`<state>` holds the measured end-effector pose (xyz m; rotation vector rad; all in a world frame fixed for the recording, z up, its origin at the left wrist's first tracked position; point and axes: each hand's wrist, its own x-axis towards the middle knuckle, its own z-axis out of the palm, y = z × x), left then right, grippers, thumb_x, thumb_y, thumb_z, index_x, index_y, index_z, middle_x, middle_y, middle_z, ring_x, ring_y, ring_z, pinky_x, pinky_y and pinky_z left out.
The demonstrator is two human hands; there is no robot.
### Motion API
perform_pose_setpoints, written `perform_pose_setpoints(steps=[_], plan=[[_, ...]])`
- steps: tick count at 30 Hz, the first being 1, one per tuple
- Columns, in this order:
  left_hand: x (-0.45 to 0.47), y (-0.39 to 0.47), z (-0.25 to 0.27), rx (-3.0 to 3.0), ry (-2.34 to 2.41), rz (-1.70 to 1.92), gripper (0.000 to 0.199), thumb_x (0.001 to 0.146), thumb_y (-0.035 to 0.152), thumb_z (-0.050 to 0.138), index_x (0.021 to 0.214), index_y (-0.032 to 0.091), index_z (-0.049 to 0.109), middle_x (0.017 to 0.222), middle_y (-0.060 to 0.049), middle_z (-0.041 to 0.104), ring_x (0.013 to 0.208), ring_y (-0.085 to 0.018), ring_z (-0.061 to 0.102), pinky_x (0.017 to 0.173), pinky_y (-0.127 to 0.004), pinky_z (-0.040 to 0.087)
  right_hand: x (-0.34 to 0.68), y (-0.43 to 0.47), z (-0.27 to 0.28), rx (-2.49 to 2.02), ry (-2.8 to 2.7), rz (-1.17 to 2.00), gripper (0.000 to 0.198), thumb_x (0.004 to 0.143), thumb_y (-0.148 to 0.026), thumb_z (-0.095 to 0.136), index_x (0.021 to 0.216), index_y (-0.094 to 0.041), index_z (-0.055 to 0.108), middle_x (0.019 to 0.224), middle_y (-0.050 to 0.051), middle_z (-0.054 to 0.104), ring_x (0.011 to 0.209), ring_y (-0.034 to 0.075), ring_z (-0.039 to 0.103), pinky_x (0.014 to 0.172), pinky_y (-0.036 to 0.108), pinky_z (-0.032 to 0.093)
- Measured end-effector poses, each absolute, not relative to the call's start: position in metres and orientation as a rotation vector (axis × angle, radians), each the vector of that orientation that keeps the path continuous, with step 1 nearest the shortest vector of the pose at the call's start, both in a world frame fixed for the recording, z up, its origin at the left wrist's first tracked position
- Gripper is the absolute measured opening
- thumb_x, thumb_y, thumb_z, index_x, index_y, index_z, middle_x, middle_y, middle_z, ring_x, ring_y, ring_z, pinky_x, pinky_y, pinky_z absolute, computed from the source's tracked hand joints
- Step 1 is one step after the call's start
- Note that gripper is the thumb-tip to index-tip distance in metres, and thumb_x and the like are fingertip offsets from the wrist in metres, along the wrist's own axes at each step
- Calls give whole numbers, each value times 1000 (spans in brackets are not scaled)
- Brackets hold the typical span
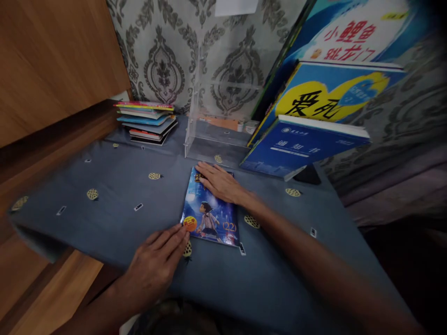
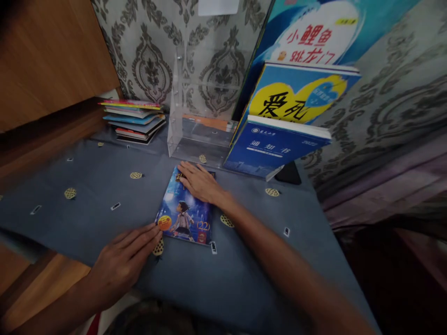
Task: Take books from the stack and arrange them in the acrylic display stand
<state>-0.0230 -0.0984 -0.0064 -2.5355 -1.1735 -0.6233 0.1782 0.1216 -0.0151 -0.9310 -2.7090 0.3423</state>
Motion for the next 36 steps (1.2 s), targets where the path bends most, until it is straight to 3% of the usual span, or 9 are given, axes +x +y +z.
perform_pose_setpoints(steps=[6,13,18,24,26,29,32,36], plan=[[-17,-103,-7,-2464,-1210,-548,37,100,7,35,125,6,63,126,-13,71,114,-24,67,94,-39,49,211,126,-35,-1016,-2454,370,48,101,-32,35,143,-20,54,149,10,55,140,27,48,117,52,37],[-24,-101,-6,-2376,-1343,-435,41,103,19,39,140,9,54,127,-15,70,123,-30,63,101,-45,46,235,107,-40,-1101,-2205,568,43,100,-35,39,135,-24,62,144,7,60,137,25,52,115,52,39],[-53,-63,5,-2370,-1441,-322,43,106,32,33,133,11,60,124,-19,70,128,-34,58,102,-54,45,248,72,-29,-1120,-2088,712,45,101,-42,39,136,-23,61,147,8,57,140,26,49,116,53,37],[-49,-23,32,-2463,-1501,-30,34,104,32,40,114,21,70,122,-15,71,134,-39,52,103,-61,41,257,38,-21,-1143,-1945,793,44,103,-41,35,134,-24,62,132,7,69,121,26,63,107,49,47],[-26,-21,33,-2508,-1472,-54,31,104,34,43,114,21,70,122,-15,71,131,-37,54,104,-58,41,256,35,-21,-1129,-1910,794,44,103,-42,35,133,-24,63,129,7,70,119,25,65,105,48,48],[18,-25,26,-2549,-1431,-125,42,102,44,49,125,12,63,129,-19,67,125,-33,59,104,-50,44,256,38,-21,-1090,-1862,823,45,103,-46,37,130,-22,64,126,9,71,119,25,65,107,47,48],[52,-26,19,-2556,-1325,-142,43,100,39,53,131,9,57,136,-21,61,126,-33,57,101,-49,47,260,43,-22,-1068,-1764,923,48,102,-50,39,128,-20,65,123,11,73,117,25,67,105,47,50],[66,-18,20,-2531,-1275,-82,27,100,26,52,118,10,63,117,-19,67,106,-30,63,84,-43,54,268,47,-19,-1088,-1621,1091,47,103,-51,40,128,-20,64,112,11,77,105,24,73,98,45,55]])
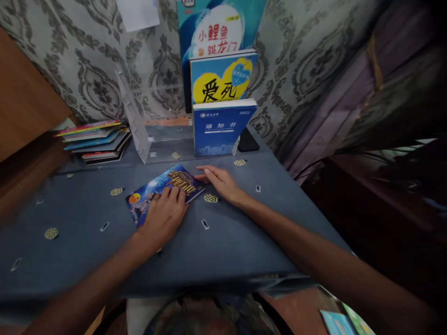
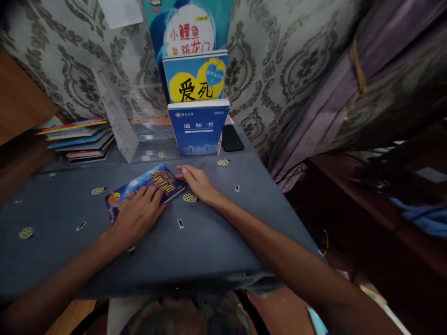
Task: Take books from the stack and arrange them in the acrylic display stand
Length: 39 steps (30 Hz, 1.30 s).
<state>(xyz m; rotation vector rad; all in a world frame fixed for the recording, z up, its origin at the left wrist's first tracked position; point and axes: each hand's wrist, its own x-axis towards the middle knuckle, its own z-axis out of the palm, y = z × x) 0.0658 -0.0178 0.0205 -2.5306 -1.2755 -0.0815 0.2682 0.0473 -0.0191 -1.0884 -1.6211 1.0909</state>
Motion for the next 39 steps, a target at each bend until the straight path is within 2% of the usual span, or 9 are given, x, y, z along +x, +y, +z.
perform_pose_setpoints(steps=[4,9,15,22,28,33,35,39], plan=[[65,-11,28,-2535,-1261,3,18,98,23,54,107,10,65,104,-16,69,97,-30,65,72,-39,55,271,47,-13,-1127,-1594,1108,42,104,-43,40,127,-18,64,105,10,79,101,22,74,97,43,55],[66,-9,33,-2561,-1236,24,20,100,23,51,104,10,65,101,-16,71,93,-30,66,70,-39,55,272,44,-8,-1154,-1605,1090,40,105,-38,39,128,-16,64,98,10,80,101,22,74,97,43,54],[68,-6,44,-2590,-1299,86,23,102,24,47,102,11,66,95,-15,73,91,-31,70,62,-35,52,273,44,-6,-1144,-1593,1099,44,105,-45,40,126,-17,66,100,10,80,100,22,73,96,42,54],[67,0,53,-2635,-1298,104,24,102,23,47,96,13,68,92,-13,75,89,-29,72,66,-34,53,274,44,-6,-1137,-1625,1048,44,104,-43,38,124,-16,67,105,10,79,101,23,73,99,43,51],[63,4,53,-2664,-1290,94,24,99,16,45,92,15,67,92,-10,75,88,-29,73,66,-34,53,274,44,-6,-1134,-1638,1018,44,105,-43,38,125,-17,67,105,10,79,100,22,72,96,42,52],[62,4,56,-2670,-1298,166,25,100,16,43,95,15,68,96,-10,76,90,-29,73,67,-36,54,272,42,-4,-1132,-1684,949,39,103,-37,40,119,-18,71,104,8,79,100,22,72,96,41,52],[63,4,57,-2671,-1293,155,26,100,17,43,97,15,69,97,-11,76,90,-29,72,68,-36,54,271,40,-2,-1144,-1720,900,36,101,-33,44,115,-18,73,102,6,80,97,21,72,92,38,53],[66,0,53,-2654,-1299,122,27,101,20,43,100,13,69,98,-13,74,91,-29,71,68,-37,54,267,30,5,-1262,-1831,728,31,95,-27,50,111,-20,75,91,3,80,77,19,71,74,31,53]])
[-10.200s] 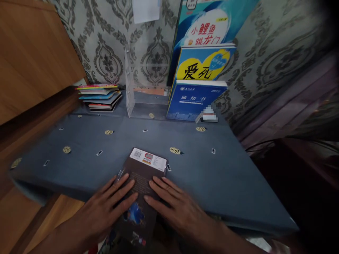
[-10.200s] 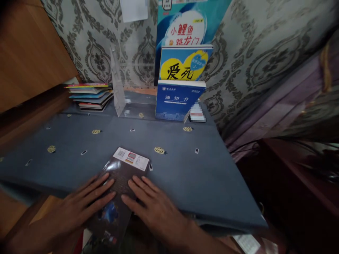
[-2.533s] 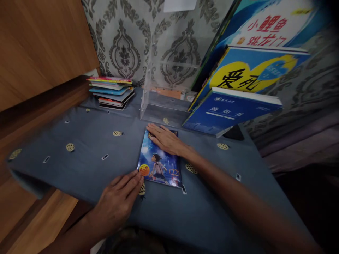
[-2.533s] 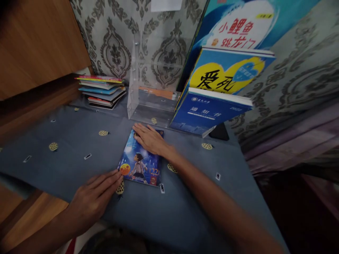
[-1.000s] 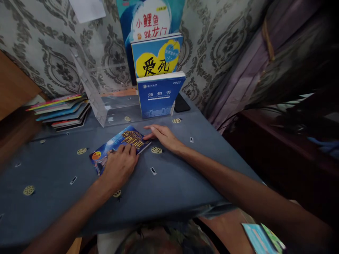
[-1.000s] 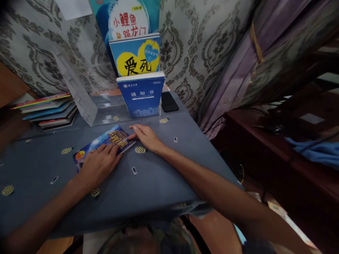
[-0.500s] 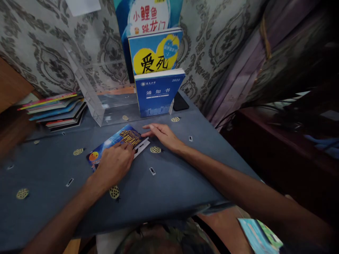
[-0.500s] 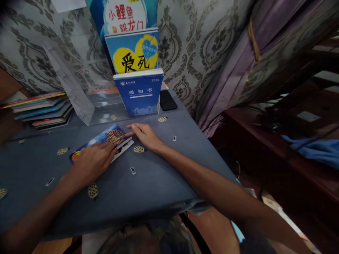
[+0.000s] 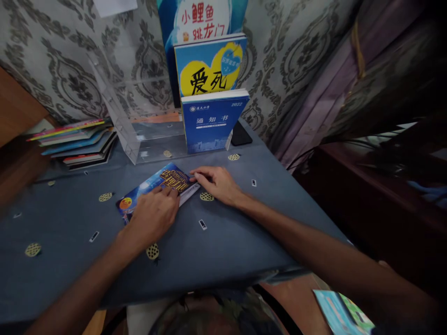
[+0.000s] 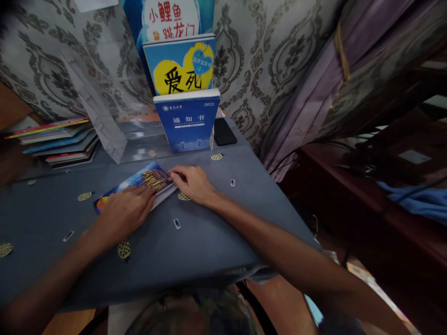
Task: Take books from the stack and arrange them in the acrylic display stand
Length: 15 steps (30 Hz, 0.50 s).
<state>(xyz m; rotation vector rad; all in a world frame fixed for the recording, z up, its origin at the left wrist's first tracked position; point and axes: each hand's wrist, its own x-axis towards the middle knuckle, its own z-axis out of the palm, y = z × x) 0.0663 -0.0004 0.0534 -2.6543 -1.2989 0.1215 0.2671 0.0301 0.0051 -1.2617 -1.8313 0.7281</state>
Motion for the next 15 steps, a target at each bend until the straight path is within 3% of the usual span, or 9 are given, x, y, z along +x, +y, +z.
perform_pose_setpoints(steps=[6,10,15], plan=[[69,-10,40,-2592,-1288,65,23,100,22,49,105,9,68,102,-16,72,94,-29,68,70,-36,54,263,23,8,-1287,-1943,751,34,96,-28,46,105,-19,77,84,4,78,60,16,69,62,29,52],[68,-12,37,-2600,-1341,51,24,101,26,52,106,9,68,105,-16,72,97,-30,68,73,-39,55,262,26,6,-1275,-1988,708,35,96,-29,45,108,-19,76,83,5,79,70,20,72,67,32,54],[61,-12,38,-2610,-1447,44,30,102,33,52,110,9,68,111,-18,71,102,-33,67,72,-43,58,254,42,5,-1244,-2128,608,33,96,-26,48,113,-20,75,103,6,79,94,23,74,87,37,54]])
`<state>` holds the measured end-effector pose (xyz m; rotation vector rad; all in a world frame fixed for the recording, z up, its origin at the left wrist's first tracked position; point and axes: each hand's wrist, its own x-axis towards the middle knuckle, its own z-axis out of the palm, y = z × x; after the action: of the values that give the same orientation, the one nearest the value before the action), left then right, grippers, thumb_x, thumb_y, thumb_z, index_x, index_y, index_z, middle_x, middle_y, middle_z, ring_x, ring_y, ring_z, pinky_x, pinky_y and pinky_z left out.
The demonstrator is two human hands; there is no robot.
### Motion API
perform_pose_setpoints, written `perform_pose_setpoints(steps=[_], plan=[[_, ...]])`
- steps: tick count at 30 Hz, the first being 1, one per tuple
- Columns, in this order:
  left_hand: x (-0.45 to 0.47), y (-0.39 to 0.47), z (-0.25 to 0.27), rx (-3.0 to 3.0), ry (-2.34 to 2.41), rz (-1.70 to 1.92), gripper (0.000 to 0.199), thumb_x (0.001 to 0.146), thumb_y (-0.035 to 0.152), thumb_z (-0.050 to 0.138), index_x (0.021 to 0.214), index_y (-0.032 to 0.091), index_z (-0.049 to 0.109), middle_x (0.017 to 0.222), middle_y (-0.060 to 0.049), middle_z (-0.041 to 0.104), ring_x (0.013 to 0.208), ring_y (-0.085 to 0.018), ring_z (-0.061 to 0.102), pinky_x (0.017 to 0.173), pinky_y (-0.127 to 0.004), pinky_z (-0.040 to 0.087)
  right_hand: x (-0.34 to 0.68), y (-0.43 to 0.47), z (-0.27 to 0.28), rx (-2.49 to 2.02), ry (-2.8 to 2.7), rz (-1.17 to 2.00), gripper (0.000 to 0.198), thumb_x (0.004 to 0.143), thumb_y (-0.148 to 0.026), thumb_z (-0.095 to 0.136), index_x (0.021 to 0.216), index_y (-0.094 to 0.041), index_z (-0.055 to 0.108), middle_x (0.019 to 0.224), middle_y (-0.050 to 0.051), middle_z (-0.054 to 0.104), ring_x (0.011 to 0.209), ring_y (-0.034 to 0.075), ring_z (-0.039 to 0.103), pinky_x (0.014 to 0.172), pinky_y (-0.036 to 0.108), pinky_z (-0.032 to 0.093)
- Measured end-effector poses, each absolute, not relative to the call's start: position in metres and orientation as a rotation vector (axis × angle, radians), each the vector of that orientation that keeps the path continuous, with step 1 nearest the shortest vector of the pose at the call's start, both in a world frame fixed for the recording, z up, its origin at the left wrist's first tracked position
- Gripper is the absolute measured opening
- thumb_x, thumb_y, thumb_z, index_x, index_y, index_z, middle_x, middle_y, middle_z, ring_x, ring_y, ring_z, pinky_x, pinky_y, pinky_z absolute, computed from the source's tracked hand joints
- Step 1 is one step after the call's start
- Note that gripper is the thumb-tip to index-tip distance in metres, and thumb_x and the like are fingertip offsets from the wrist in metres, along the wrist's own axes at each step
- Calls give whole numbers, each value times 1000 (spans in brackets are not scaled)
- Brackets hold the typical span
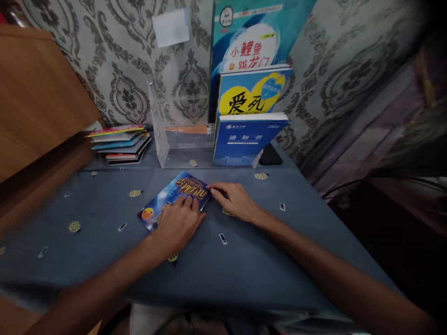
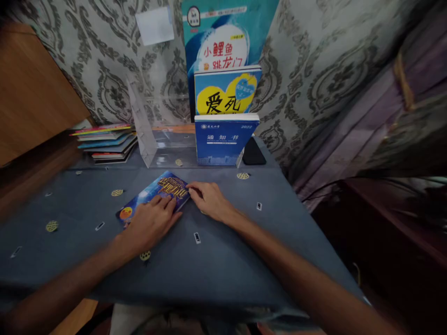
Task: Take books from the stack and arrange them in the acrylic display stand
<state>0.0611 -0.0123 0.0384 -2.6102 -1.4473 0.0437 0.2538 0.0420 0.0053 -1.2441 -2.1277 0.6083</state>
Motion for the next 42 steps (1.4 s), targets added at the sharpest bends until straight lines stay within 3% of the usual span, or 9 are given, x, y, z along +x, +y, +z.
perform_pose_setpoints(steps=[7,12,18,25,29,32,35,38,42], plan=[[33,-4,20,-2565,-1473,-213,41,102,41,51,124,9,63,128,-19,68,118,-32,64,91,-44,56,219,91,-4,-1160,-2256,544,32,96,-20,50,120,-19,71,122,9,74,114,25,67,104,43,48],[16,7,9,-2571,-1461,-324,48,104,44,46,132,7,58,134,-19,65,128,-30,59,104,-45,50,194,110,-13,-1124,-2295,411,29,95,-18,51,118,-20,69,116,7,74,111,25,65,105,45,45],[7,18,2,-2655,-1400,-344,55,105,45,41,142,5,50,145,-20,55,139,-28,49,115,-44,42,185,114,-19,-1121,-2344,236,24,97,-17,47,111,-15,68,111,12,73,102,24,63,99,42,45],[-7,30,-1,-2782,-1423,-420,57,104,49,42,147,12,47,153,-16,47,144,-27,42,118,-44,37,185,119,-23,-1162,-2330,201,29,100,-20,45,116,-14,67,126,14,69,104,25,63,100,42,45],[-27,27,5,-2999,-1263,-401,60,101,57,45,149,20,45,157,-11,43,148,-24,36,121,-46,32,190,117,-28,-1155,-2331,232,35,100,-23,45,127,-14,64,140,13,62,121,27,59,108,45,42],[-38,18,6,-3059,-1100,-402,65,97,61,52,149,22,44,156,-11,45,147,-26,38,121,-50,31,193,111,-31,-1165,-2316,234,37,100,-26,46,131,-17,62,145,11,58,136,31,49,112,51,39],[-41,8,2,-2993,-995,-490,57,99,53,54,146,21,46,148,-12,54,141,-26,47,118,-51,37,194,99,-31,-1121,-2308,256,37,98,-24,47,130,-16,64,142,11,61,141,31,44,115,54,36],[-38,3,-1,-2907,-919,-617,43,100,42,56,136,18,55,132,-12,66,129,-25,59,111,-49,46,196,81,-28,-1010,-2278,355,37,99,-21,44,129,-14,65,135,13,66,140,28,47,117,50,35],[-34,2,0,-2845,-830,-665,31,101,34,57,124,15,62,120,-12,71,122,-25,64,105,-47,52,202,54,-22,-863,-2204,621,38,102,-23,40,131,-20,64,132,9,68,131,22,57,113,47,42]])
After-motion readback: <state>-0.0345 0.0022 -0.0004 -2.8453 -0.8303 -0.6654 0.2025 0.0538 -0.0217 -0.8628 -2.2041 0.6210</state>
